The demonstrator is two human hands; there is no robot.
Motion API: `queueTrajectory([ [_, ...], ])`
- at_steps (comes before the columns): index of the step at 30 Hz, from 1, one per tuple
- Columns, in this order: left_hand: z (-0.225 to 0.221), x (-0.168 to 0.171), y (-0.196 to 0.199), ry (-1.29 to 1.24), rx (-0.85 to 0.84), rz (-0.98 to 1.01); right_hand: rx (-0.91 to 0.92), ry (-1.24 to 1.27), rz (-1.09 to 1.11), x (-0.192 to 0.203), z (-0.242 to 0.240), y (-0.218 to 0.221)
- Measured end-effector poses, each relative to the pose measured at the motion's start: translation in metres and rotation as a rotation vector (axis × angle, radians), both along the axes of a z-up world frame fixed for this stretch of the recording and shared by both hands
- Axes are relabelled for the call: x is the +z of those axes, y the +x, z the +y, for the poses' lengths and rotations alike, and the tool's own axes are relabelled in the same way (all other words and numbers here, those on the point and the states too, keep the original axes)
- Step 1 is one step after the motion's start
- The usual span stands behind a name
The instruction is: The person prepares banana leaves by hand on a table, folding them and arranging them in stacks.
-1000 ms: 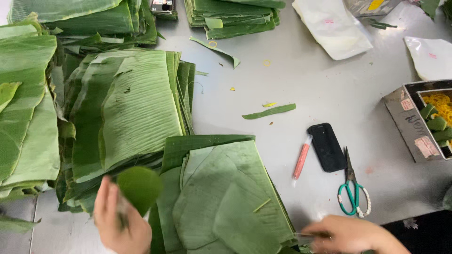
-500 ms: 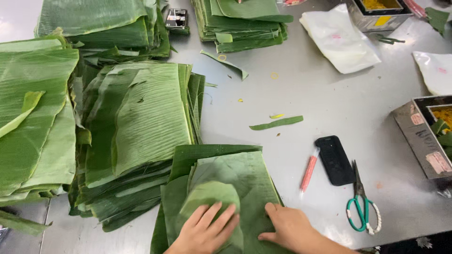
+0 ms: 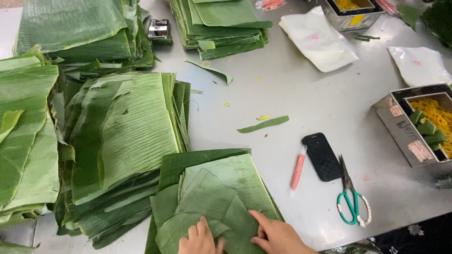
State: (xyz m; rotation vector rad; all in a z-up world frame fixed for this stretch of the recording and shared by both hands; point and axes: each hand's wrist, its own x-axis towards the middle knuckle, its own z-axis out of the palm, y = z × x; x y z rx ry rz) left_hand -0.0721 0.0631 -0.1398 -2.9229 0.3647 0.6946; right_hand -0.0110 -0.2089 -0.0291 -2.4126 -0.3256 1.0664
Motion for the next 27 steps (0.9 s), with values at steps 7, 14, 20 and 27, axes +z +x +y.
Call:
queueTrajectory([
  [7,0.001,-0.003,-0.020,-0.042,-0.073,-0.215,-0.234,0.454,-0.643,0.018,-0.025,0.042],
  [14,0.013,-0.011,-0.014,-0.388,-0.273,-0.556,-0.177,0.375,-1.249,0.040,-0.015,0.050],
  [20,0.021,0.019,-0.002,-0.560,-0.272,-0.875,0.633,0.432,-0.915,-0.007,0.016,0.021],
  [27,0.028,0.050,0.031,-0.606,-0.121,-0.121,-0.034,0.276,-0.847,-0.014,-0.018,0.008],
])
